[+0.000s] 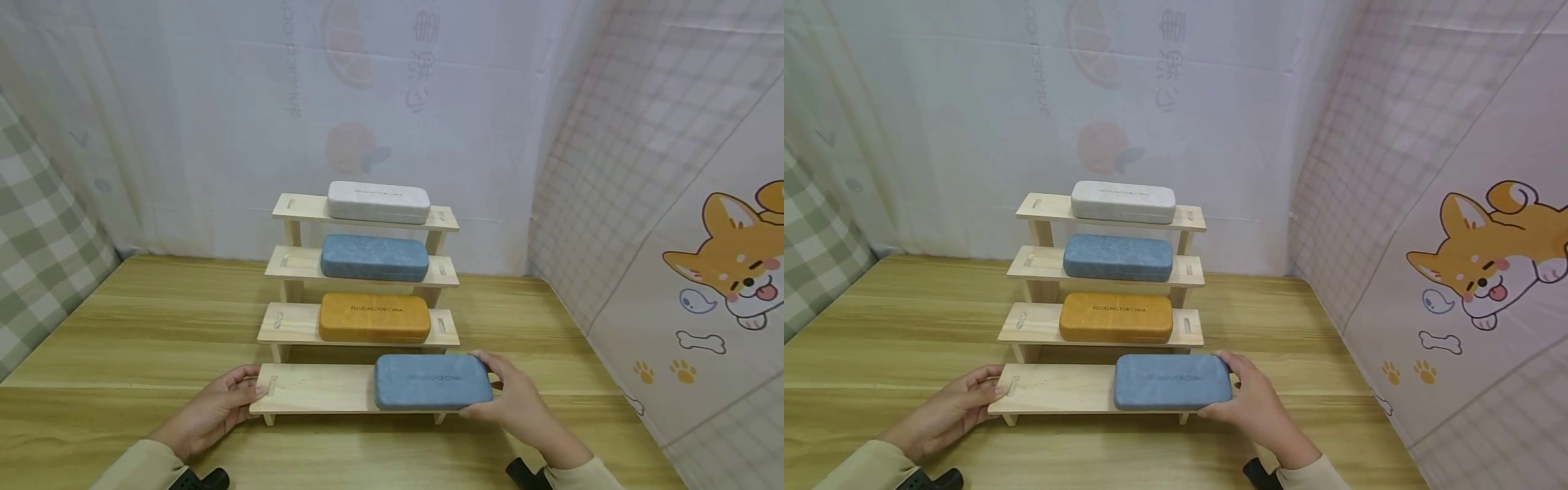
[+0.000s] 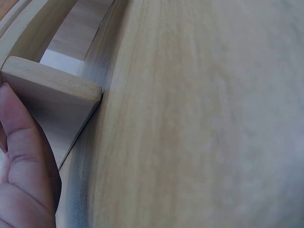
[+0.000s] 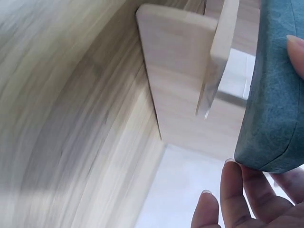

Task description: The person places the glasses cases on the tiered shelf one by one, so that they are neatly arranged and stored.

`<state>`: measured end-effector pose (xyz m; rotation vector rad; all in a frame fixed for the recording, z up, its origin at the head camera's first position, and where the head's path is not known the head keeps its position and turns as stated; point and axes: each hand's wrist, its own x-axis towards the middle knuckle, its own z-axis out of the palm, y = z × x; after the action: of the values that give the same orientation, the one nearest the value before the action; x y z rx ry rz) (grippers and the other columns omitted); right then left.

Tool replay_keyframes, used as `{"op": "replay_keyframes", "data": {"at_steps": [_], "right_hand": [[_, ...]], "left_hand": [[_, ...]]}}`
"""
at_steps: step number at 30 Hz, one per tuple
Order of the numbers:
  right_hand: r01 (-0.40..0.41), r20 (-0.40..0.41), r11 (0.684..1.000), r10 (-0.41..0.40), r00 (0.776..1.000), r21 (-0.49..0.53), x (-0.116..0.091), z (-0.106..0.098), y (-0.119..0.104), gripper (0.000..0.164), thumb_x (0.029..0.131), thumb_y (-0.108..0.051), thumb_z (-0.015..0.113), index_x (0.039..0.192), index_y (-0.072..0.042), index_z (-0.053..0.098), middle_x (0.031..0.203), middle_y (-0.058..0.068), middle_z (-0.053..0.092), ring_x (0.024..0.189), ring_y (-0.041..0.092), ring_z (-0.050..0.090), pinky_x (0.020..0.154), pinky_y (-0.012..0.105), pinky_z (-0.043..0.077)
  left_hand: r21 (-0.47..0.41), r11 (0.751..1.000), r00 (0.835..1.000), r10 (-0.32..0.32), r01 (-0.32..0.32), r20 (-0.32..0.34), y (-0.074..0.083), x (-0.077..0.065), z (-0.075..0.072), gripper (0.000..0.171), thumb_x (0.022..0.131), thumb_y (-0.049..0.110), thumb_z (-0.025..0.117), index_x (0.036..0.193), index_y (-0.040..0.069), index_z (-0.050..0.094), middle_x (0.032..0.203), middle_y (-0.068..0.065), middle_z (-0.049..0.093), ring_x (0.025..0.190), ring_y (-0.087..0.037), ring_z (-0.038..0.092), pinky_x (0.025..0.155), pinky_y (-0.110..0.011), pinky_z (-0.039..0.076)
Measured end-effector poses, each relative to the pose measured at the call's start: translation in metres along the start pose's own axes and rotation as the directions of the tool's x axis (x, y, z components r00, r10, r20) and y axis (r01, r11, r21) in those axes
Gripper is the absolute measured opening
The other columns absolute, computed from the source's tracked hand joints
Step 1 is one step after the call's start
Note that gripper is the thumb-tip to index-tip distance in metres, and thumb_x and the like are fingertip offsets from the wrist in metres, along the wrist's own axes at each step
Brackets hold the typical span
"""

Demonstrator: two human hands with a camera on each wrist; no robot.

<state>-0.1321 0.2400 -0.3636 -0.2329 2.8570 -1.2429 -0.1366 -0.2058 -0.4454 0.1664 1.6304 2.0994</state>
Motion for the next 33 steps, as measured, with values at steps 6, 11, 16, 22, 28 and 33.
{"op": "replay_keyframes", "data": {"at_steps": [6, 11, 16, 22, 28, 33], "right_hand": [[-0.02, 0.016, 1.0, 0.02, 1.0, 0.02, 0.004, 0.012, -0.007, 0.086, 0.056, -0.021, 0.094, 0.131, -0.002, 0.055, 0.122, 0.01, 0.058, 0.108, 0.024, 0.053, 0.089, 0.039, 0.048], [-0.007, 0.024, 0.999, 0.006, 1.0, 0.033, 0.008, 0.021, -0.011, 0.087, 0.055, -0.021, 0.094, 0.131, -0.003, 0.056, 0.121, 0.01, 0.058, 0.107, 0.024, 0.053, 0.088, 0.04, 0.048], [-0.04, 0.04, 0.998, 0.038, 0.998, 0.055, 0.011, 0.031, -0.016, 0.091, 0.054, -0.022, 0.095, 0.134, -0.004, 0.054, 0.125, 0.008, 0.057, 0.106, 0.022, 0.053, 0.087, 0.039, 0.048], [-0.058, 0.03, 0.997, 0.056, 0.998, 0.056, 0.01, 0.041, -0.024, 0.089, 0.055, -0.018, 0.094, 0.133, -0.004, 0.055, 0.126, 0.007, 0.058, 0.1, 0.021, 0.055, 0.082, 0.036, 0.049], [-0.06, 0.017, 0.998, 0.059, 0.998, 0.026, 0.009, 0.047, -0.028, 0.088, 0.055, -0.018, 0.095, 0.133, -0.006, 0.055, 0.131, 0.01, 0.056, 0.108, 0.028, 0.055, 0.083, 0.04, 0.05], [-0.035, -0.002, 0.999, 0.035, 0.999, 0.017, 0.01, 0.053, -0.03, 0.089, 0.054, -0.017, 0.095, 0.132, -0.004, 0.056, 0.132, 0.012, 0.055, 0.119, 0.03, 0.052, 0.095, 0.045, 0.044]], "left_hand": [[0.001, 1.0, 1.0, -0.003, 0.003, 0.0, 0.0, 0.0, 0.0, 0.061, 0.099, 0.009, 0.053, 0.142, -0.013, 0.016, 0.113, -0.002, 0.057, 0.101, -0.012, 0.06, 0.086, -0.029, 0.052], [-0.002, 1.0, 1.0, 0.001, -0.001, 0.004, -0.001, 0.0, 0.0, 0.059, 0.099, 0.009, 0.053, 0.142, -0.013, 0.018, 0.113, -0.002, 0.057, 0.101, -0.012, 0.06, 0.086, -0.029, 0.052], [-0.006, 1.0, 1.0, -0.001, 0.001, 0.003, -0.001, 0.001, -0.001, 0.06, 0.099, 0.009, 0.054, 0.142, -0.012, 0.018, 0.113, -0.002, 0.057, 0.101, -0.012, 0.06, 0.086, -0.029, 0.052], [-0.019, 1.0, 1.0, 0.006, -0.006, 0.005, 0.0, 0.001, -0.001, 0.058, 0.098, 0.009, 0.054, 0.141, -0.011, 0.02, 0.113, -0.002, 0.057, 0.101, -0.012, 0.06, 0.086, -0.029, 0.052], [-0.014, 1.0, 1.0, 0.012, -0.012, 0.012, 0.0, 0.0, -0.001, 0.057, 0.099, 0.009, 0.053, 0.141, -0.011, 0.021, 0.113, -0.002, 0.057, 0.101, -0.012, 0.06, 0.086, -0.029, 0.052], [-0.006, 1.0, 1.0, 0.015, -0.015, 0.016, 0.0, 0.0, -0.001, 0.058, 0.099, 0.009, 0.053, 0.141, -0.013, 0.019, 0.113, -0.002, 0.056, 0.101, -0.012, 0.06, 0.086, -0.029, 0.052]]}}
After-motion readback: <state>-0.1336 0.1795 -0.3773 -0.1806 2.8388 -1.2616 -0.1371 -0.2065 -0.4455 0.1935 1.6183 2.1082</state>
